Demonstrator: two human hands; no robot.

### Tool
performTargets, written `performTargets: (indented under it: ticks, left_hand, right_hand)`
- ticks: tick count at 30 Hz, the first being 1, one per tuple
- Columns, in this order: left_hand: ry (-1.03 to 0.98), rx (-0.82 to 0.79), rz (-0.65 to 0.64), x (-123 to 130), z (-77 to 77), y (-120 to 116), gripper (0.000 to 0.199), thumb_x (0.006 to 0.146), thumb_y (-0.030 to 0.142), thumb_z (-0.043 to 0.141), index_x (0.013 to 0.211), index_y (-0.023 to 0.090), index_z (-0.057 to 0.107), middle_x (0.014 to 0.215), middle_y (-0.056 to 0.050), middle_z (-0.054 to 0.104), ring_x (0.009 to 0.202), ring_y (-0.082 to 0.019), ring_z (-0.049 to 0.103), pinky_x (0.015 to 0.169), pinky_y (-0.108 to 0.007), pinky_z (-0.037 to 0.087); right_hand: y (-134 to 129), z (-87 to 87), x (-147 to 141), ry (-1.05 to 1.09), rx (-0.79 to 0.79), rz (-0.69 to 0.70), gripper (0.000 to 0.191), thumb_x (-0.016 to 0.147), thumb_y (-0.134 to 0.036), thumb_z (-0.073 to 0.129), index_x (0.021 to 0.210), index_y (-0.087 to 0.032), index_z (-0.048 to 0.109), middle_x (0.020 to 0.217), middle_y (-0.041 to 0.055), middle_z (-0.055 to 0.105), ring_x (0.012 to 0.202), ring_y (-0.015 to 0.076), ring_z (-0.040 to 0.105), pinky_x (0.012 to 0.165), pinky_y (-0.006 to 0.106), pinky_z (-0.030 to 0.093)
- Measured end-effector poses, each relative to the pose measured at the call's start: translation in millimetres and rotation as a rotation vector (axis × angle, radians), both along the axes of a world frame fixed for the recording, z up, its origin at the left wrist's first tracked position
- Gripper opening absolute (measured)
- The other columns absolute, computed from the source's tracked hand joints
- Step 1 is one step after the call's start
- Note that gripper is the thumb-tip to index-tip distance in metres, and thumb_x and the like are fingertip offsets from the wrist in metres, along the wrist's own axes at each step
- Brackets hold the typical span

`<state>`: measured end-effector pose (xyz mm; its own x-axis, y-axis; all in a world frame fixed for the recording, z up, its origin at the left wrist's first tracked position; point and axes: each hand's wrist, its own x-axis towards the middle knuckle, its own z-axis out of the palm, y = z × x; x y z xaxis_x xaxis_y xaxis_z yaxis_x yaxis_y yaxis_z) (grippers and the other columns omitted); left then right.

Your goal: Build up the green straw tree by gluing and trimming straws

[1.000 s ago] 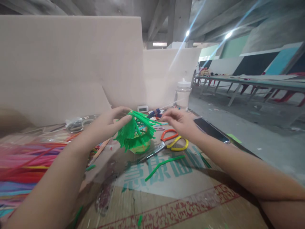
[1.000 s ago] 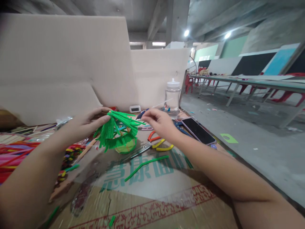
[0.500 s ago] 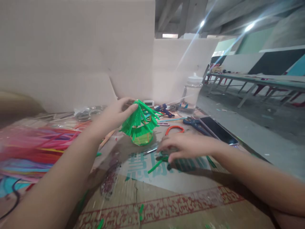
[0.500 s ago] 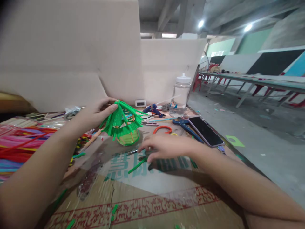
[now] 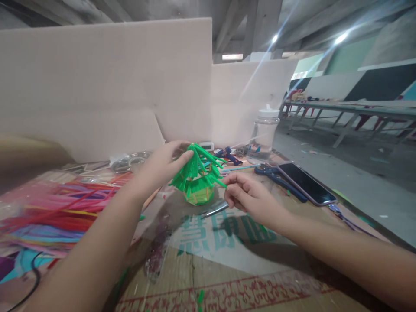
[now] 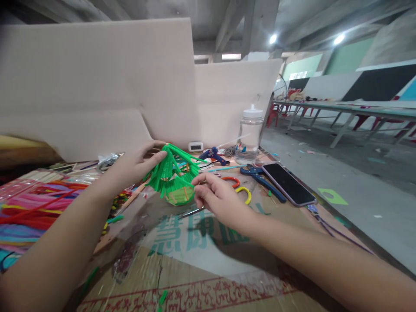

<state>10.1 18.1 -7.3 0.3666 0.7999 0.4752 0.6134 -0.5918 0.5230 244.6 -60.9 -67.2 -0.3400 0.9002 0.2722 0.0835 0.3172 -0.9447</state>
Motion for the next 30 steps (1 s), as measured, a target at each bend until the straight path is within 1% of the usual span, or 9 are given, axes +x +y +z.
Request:
performTargets:
  ticks: [4,6,8,11,14,20,24,27,30]
  left_hand:
    - [0.058,0.274,0.041,3,8.5,-12,0.043,0.097,0.046,0.049,0.125,0.016,0.064,0.124,-0.012,0.066,0.112,-0.026,0.061,0.094,-0.041,0.05]
    - [0.111,0.414,-0.04,8,14.2,-23,0.036,0.098,0.045,0.05,0.113,0.019,0.07,0.111,-0.008,0.07,0.107,-0.025,0.061,0.094,-0.04,0.047]
    - [0.161,0.455,-0.162,15,17.8,-35,0.031,0.096,0.046,0.057,0.106,0.021,0.072,0.104,-0.006,0.071,0.102,-0.023,0.061,0.09,-0.038,0.046]
    - [0.249,0.475,-0.273,24,18.1,-45,0.022,0.095,0.039,0.06,0.094,0.022,0.073,0.095,-0.003,0.071,0.094,-0.022,0.06,0.085,-0.037,0.043]
    - [0.262,0.454,-0.303,26,17.6,-45,0.024,0.097,0.033,0.056,0.083,0.019,0.069,0.086,-0.003,0.07,0.086,-0.02,0.057,0.08,-0.036,0.041]
    - [0.183,0.38,-0.315,10,25.7,-39,0.026,0.097,0.032,0.053,0.078,0.018,0.065,0.082,-0.003,0.066,0.084,-0.019,0.057,0.079,-0.034,0.043]
    - [0.13,0.351,-0.293,2,28.9,-37,0.025,0.095,0.033,0.055,0.076,0.019,0.065,0.086,-0.003,0.068,0.088,-0.02,0.059,0.082,-0.033,0.045]
    - [0.107,0.319,-0.272,-2,29.6,-36,0.026,0.094,0.035,0.055,0.075,0.02,0.065,0.085,-0.003,0.068,0.088,-0.02,0.06,0.083,-0.034,0.047]
    - [0.117,0.315,-0.238,-6,31.2,-34,0.027,0.094,0.038,0.053,0.077,0.021,0.065,0.085,-0.004,0.068,0.088,-0.021,0.06,0.082,-0.035,0.047]
  right_hand:
    - [3,12.1,1,0.064,-0.072,-0.035,0.024,0.092,-0.044,0.053,0.088,-0.022,0.046,0.064,-0.0035,0.063,0.042,0.0061,0.04,0.043,0.022,0.028]
    - [5,14.4,2,0.073,-0.079,-0.051,0.025,0.091,-0.045,0.056,0.087,-0.021,0.047,0.062,-0.0035,0.063,0.042,0.0063,0.042,0.043,0.021,0.028]
    - [5,15.3,3,0.079,-0.081,-0.051,0.025,0.09,-0.044,0.058,0.087,-0.021,0.049,0.061,-0.0037,0.062,0.042,0.0062,0.043,0.042,0.021,0.028]
    - [5,16.9,2,0.09,-0.074,-0.026,0.023,0.088,-0.042,0.059,0.087,-0.02,0.051,0.06,-0.0039,0.062,0.042,0.006,0.043,0.042,0.021,0.028]
    - [3,21.6,3,0.075,-0.085,0.008,0.02,0.086,-0.038,0.061,0.084,-0.02,0.053,0.058,-0.0045,0.061,0.041,0.0054,0.041,0.041,0.02,0.027]
    - [1,30.9,10,-0.019,0.009,0.043,0.016,0.082,-0.032,0.065,0.078,-0.019,0.057,0.059,-0.0044,0.058,0.048,0.0063,0.045,0.045,0.021,0.034]
    - [2,26.1,14,-0.023,0.096,0.046,0.014,0.084,-0.031,0.064,0.079,-0.019,0.059,0.062,-0.0033,0.059,0.051,0.0083,0.05,0.049,0.023,0.039]
    - [4,23.2,17,-0.031,0.108,0.048,0.014,0.084,-0.033,0.065,0.081,-0.02,0.061,0.064,-0.0039,0.058,0.054,0.0095,0.052,0.052,0.025,0.043]
    - [9,23.2,23,-0.202,0.099,0.155,0.019,0.087,-0.036,0.063,0.078,-0.02,0.062,0.068,-0.0017,0.063,0.061,0.0119,0.058,0.06,0.027,0.046]
